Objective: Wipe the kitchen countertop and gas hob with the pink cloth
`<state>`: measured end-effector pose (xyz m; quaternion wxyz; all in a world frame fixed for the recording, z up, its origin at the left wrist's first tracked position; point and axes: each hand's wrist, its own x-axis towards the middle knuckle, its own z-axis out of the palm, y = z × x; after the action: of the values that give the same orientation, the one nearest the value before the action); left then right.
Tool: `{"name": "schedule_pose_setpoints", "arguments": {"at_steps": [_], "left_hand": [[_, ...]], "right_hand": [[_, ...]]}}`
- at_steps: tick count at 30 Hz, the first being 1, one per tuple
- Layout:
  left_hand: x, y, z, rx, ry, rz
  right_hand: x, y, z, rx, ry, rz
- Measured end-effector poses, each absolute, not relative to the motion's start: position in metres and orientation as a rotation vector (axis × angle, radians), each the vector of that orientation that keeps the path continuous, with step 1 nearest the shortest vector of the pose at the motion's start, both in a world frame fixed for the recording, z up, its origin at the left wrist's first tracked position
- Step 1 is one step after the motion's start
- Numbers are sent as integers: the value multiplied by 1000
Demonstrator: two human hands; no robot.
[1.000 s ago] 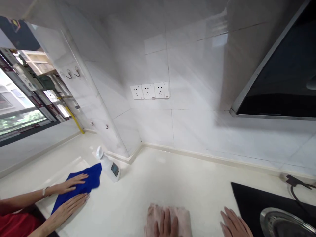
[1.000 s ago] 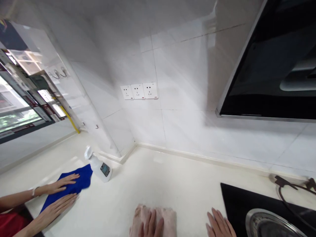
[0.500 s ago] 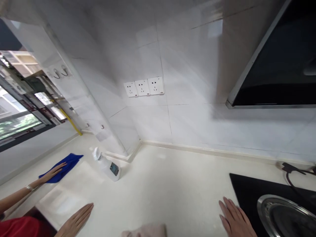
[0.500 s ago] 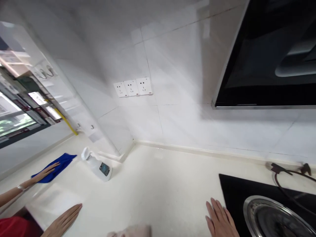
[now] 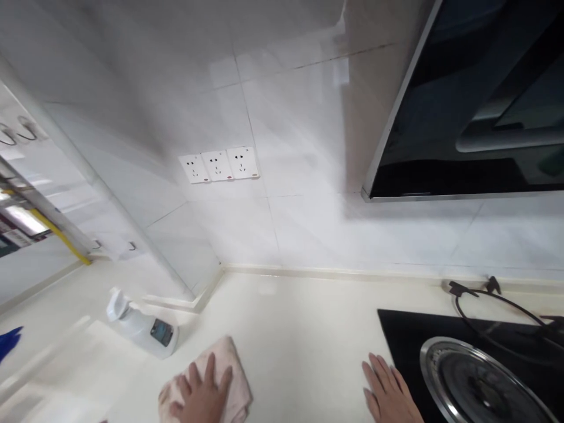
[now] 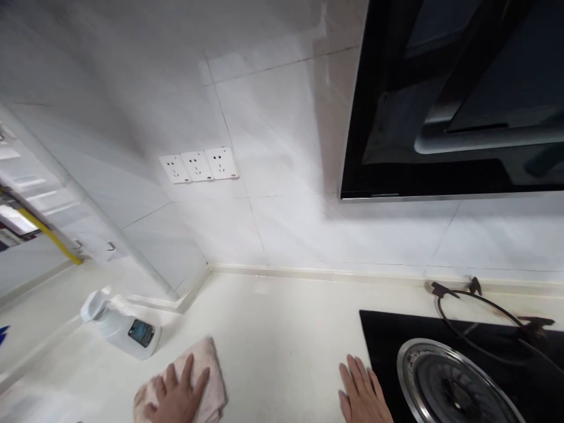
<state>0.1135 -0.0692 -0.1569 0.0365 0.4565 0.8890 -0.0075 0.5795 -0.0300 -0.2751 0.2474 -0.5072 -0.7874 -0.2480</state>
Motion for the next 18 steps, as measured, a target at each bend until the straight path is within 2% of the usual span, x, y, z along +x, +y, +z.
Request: {"name": "schedule_pose_setpoints", "arguments": {"at_steps": [4,10,15,18], "left_hand": [[145,-36,-152,1536,2514,-160],[245,-32,-168,1929,2316,61],[291,-84,-196,2236,1967,145],[279,-133,-208,2187,2048,136]], "right_hand": [[580,-29,-269,-1362,-2137,-677],[581,-30,-257,-1322,-2140,-642],[584,-34,-252,-1348,-2163,-592],[585,-36,-250,-1347,-2168,-577]]}}
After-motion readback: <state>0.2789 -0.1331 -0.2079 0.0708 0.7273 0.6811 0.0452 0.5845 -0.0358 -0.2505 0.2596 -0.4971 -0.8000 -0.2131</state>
